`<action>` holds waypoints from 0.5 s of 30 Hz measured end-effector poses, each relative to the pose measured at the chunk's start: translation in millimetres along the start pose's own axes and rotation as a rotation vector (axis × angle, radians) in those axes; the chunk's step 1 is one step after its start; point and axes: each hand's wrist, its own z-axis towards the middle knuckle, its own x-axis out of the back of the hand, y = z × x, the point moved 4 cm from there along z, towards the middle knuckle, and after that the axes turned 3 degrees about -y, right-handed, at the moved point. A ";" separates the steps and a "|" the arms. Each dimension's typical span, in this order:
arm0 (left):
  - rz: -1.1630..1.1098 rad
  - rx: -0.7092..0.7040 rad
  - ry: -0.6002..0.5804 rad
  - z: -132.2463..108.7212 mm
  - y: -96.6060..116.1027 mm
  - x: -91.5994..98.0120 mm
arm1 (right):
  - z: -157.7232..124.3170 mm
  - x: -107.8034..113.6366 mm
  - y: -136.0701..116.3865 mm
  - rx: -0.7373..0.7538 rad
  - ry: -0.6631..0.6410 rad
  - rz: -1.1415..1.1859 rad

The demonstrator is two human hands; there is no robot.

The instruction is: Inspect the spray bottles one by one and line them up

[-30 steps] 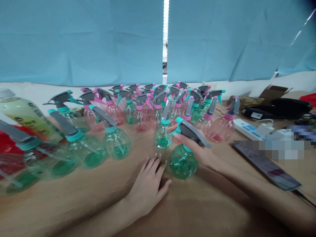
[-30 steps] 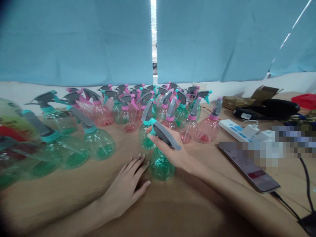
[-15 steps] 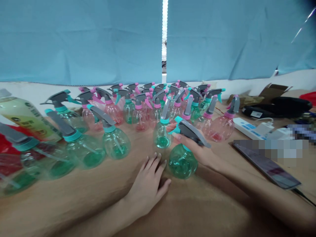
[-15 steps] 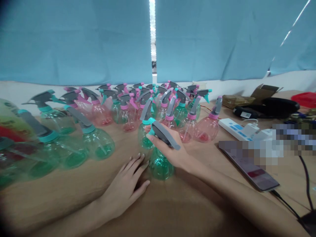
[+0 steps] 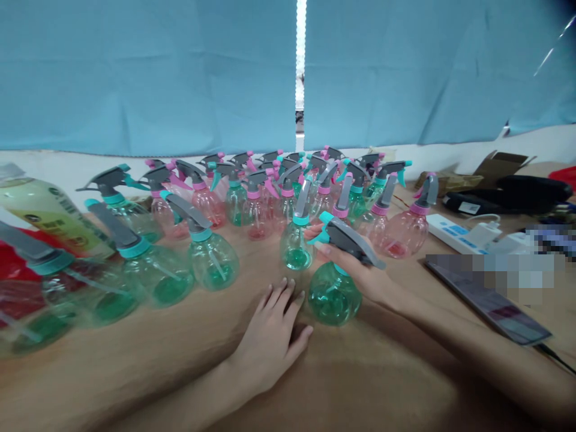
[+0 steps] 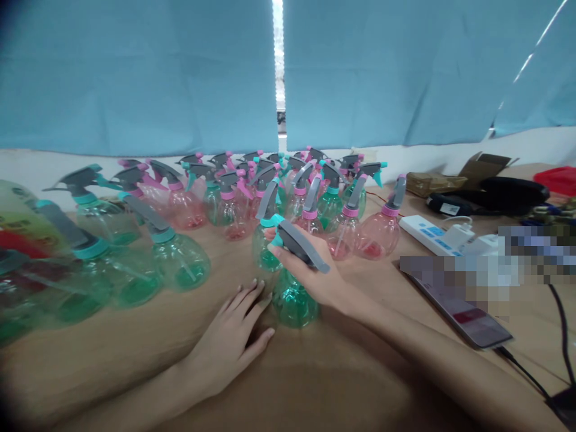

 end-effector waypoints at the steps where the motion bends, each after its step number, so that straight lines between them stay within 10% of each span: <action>1: 0.001 0.001 -0.001 0.0 0.0 -0.2 | -0.3 0.0 0.1 -0.002 -0.001 -0.001; 15: -0.030 0.005 0.016 -1.5 -1.1 -0.5 | -1.8 -1.0 -1.1 -0.021 -0.085 0.076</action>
